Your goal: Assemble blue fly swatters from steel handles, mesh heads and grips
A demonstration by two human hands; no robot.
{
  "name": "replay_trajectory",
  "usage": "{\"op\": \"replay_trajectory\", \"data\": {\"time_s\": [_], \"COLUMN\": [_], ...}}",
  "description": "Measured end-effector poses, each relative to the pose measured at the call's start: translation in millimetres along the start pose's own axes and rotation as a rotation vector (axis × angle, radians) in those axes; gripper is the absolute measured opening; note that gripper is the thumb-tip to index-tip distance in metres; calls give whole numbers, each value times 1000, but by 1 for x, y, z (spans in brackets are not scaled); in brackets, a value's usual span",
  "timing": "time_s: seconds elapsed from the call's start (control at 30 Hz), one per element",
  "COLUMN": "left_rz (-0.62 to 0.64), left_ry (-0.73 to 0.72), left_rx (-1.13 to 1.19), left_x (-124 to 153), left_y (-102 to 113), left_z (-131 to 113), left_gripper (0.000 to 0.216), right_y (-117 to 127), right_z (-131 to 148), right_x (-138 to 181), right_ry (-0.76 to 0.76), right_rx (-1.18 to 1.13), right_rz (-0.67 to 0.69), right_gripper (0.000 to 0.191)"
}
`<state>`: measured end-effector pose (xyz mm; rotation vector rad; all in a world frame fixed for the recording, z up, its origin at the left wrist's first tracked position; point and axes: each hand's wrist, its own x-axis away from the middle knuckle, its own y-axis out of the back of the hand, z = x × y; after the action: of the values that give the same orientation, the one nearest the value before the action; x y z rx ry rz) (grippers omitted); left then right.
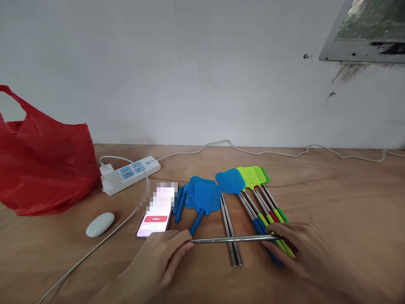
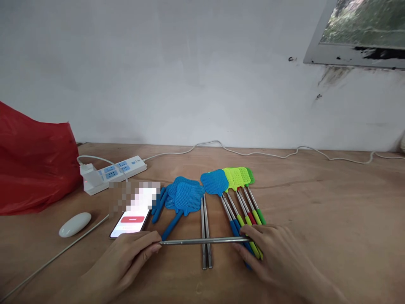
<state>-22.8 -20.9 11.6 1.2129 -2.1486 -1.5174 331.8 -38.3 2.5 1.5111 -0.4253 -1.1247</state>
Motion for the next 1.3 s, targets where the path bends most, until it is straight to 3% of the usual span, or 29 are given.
{"op": "replay_trajectory", "data": {"time_s": [0.17,0.43,0.8,1.13,1.3], "left_rz": [27,70,35,63,44], "left_ry": [-13,-72,-81,-58,-42], "left_rx": [-12,-7,-39,-81,-176], "left_x": [0,-15,-29,-50,-51], "left_y": [-5,-19,-25,-6,-12], "left_z": [0,-15,-19,-13,-2], "left_gripper": [30,25,25,23,28], "right_y": [6,5,-10,-14,-27], "right_z": [-7,25,47,24,14], "right_x": [1,-16,-38,-49,-51], "right_ry": [74,196,201,126,106], "right_rx": [13,32,24,-15,-32], "right_rz": [44,-39,-89,-42,-60], "right_gripper": [39,43,49,36,30]}}
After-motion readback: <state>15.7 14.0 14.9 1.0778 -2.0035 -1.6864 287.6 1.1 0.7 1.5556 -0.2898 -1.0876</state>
